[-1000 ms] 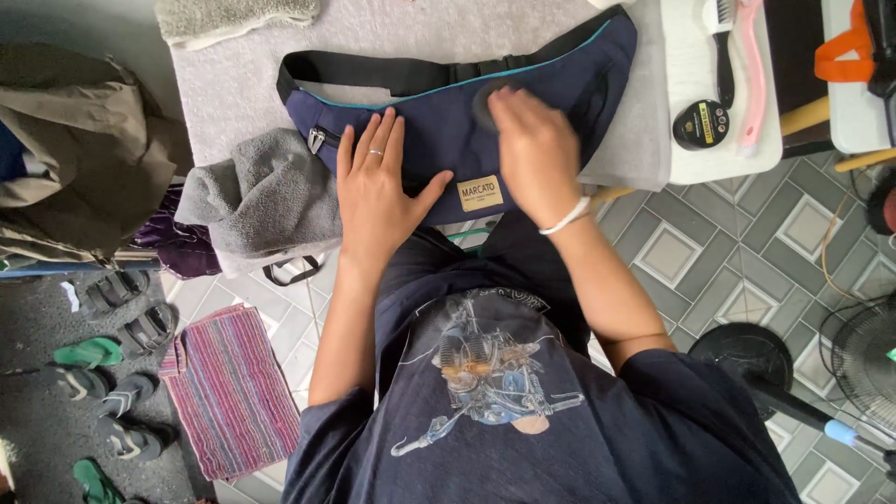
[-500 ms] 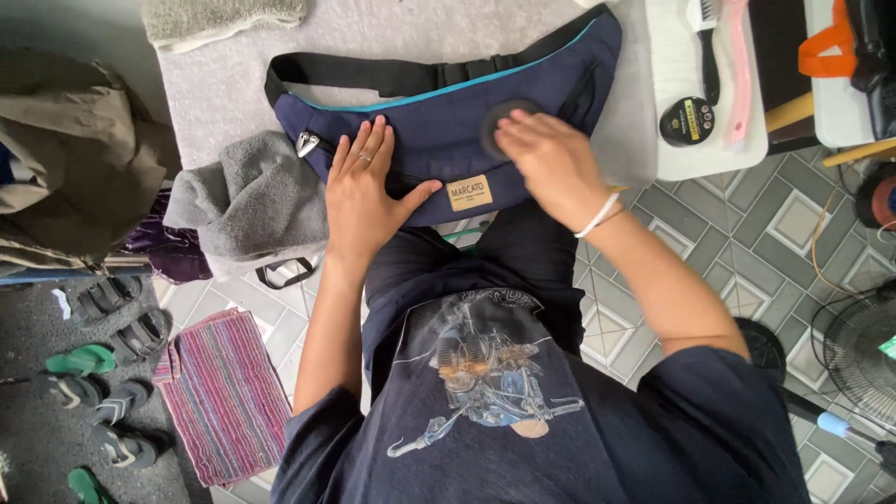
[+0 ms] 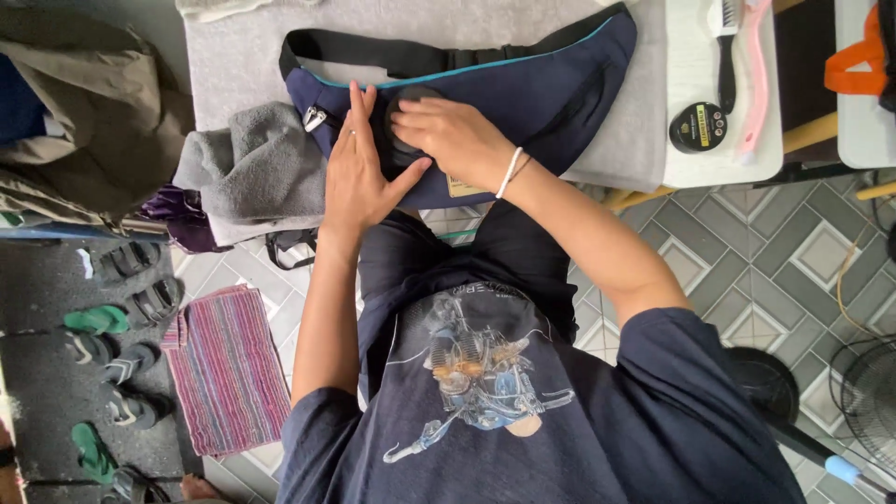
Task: Cleaning a blue and black waist bag using various brushes, a cloth, and cleaning solution on a towel-covered workbench.
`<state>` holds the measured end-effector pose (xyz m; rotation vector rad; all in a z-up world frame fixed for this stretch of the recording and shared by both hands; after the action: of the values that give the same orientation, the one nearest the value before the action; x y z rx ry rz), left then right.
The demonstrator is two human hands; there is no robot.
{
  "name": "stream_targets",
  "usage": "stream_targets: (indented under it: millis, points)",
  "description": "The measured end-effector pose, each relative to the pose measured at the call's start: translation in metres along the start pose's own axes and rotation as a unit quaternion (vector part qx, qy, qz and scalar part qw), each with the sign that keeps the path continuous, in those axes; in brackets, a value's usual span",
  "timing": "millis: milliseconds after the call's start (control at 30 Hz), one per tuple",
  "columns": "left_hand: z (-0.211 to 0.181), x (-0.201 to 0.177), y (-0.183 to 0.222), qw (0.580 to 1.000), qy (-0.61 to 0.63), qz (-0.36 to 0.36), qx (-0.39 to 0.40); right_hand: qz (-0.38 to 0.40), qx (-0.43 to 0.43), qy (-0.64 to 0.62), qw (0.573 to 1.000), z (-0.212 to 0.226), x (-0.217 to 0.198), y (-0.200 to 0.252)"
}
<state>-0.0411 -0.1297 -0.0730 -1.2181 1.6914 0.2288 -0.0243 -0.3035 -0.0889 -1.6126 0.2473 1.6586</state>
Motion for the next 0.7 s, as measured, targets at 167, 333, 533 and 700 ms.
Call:
stream_targets:
  millis: [167,333,533,700]
  points:
    - [-0.002,0.0,-0.002,1.0,-0.025,0.009,0.006,0.078,0.066,-0.042,0.994,-0.024,-0.041,0.052]
    - [-0.007,-0.003,-0.005,1.0,-0.022,0.004,-0.002,0.11,0.258,-0.037,0.959,-0.055,-0.102,0.114]
    - [-0.005,-0.002,-0.003,1.0,0.009,-0.029,0.005,-0.249,0.329,-0.329,0.85,-0.048,-0.155,0.119]
    - [-0.025,-0.004,0.003,0.987,0.095,-0.127,0.034,-0.335,0.334,-0.361,0.804,-0.016,-0.085,0.082]
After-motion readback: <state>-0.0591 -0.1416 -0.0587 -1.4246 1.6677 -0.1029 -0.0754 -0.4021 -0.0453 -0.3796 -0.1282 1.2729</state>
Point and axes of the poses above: each hand's wrist, its own y-axis away from the middle knuckle, its own x-axis out of the palm, z = x × y, the point moved 4 cm from there along -y, towards the middle knuckle, and after that the axes turned 1 degree about x, right-handed, at the moved point
